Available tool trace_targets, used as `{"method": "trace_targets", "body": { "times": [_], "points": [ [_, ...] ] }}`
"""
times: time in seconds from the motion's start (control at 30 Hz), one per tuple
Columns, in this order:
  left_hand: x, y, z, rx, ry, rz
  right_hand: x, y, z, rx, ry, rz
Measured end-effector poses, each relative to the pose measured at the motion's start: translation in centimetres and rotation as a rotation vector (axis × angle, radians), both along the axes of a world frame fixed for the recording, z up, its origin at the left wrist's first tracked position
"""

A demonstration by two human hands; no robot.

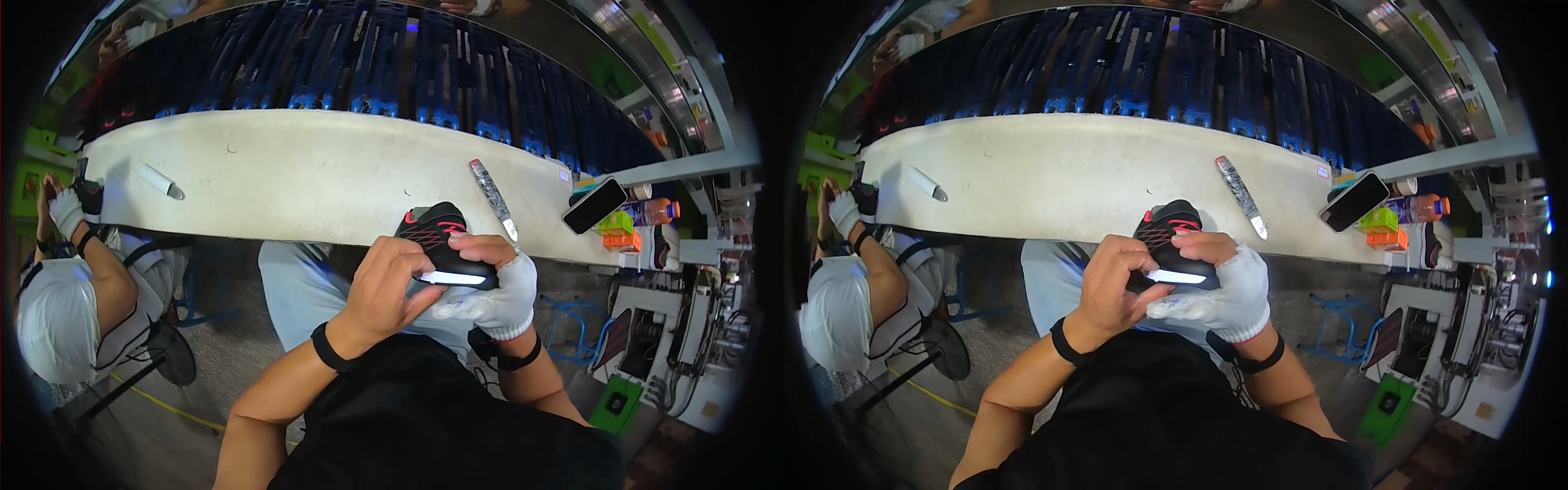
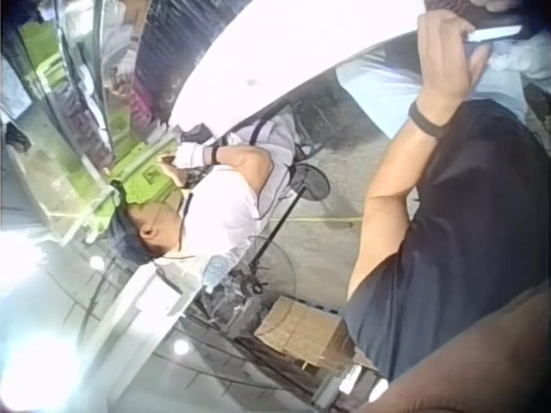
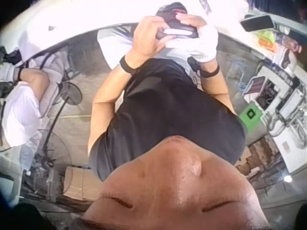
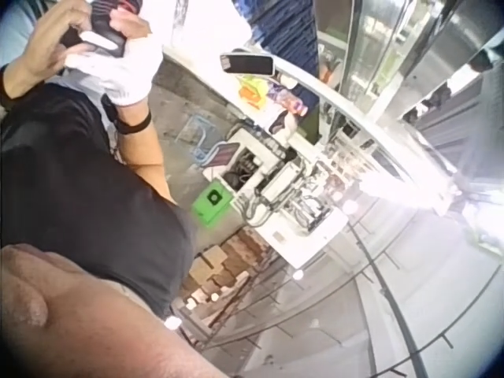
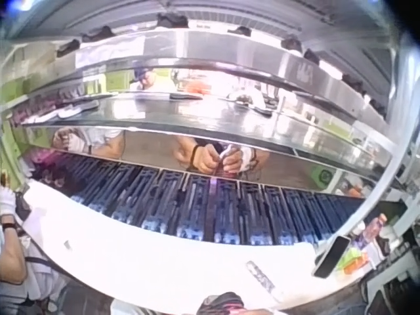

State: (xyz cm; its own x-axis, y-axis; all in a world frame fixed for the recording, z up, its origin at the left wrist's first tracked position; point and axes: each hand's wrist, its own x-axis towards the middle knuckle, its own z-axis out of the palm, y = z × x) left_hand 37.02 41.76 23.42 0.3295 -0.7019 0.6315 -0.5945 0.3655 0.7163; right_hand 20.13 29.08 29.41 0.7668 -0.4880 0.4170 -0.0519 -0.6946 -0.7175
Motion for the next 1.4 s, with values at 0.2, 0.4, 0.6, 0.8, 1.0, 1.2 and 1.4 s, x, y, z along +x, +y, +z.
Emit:
{"method": "trace_targets", "body": {
  "times": [0.2, 0.4, 0.6, 0.8, 1.0, 1.2, 1.4],
  "points": [
    [1.6, -0.4, 0.7, 0.067, -0.025, -0.049, 1.1, -0.2, -0.2, 0.024, -0.042, -0.06],
    [0.3, 0.1, -1.0, 0.073, 0.199, -0.111, 1.9, -0.6, 0.4, 0.038, -0.012, -0.06],
    [1.7, -0.1, -1.2, 0.004, 0.188, -0.155, 1.9, -1.8, 0.7, 0.058, 0.036, 0.088],
    [5.1, -1.3, 0.7, 0.278, 0.179, -0.395, 1.9, -2.6, 0.9, -0.126, -0.012, 0.273],
    [6.5, -0.5, -1.2, 0.329, -0.025, -0.42, 1.3, -3.6, -1.2, -0.085, -0.174, 0.347],
    [7.3, 3.2, -1.7, 0.353, -0.41, 0.023, 1.4, -1.2, -5.0, 0.618, -0.755, 0.079],
    [11.5, 4.8, 6.5, 0.158, -0.45, -0.119, 7.5, -1.8, -7.2, 0.516, -0.373, 0.107]
  ]
}}
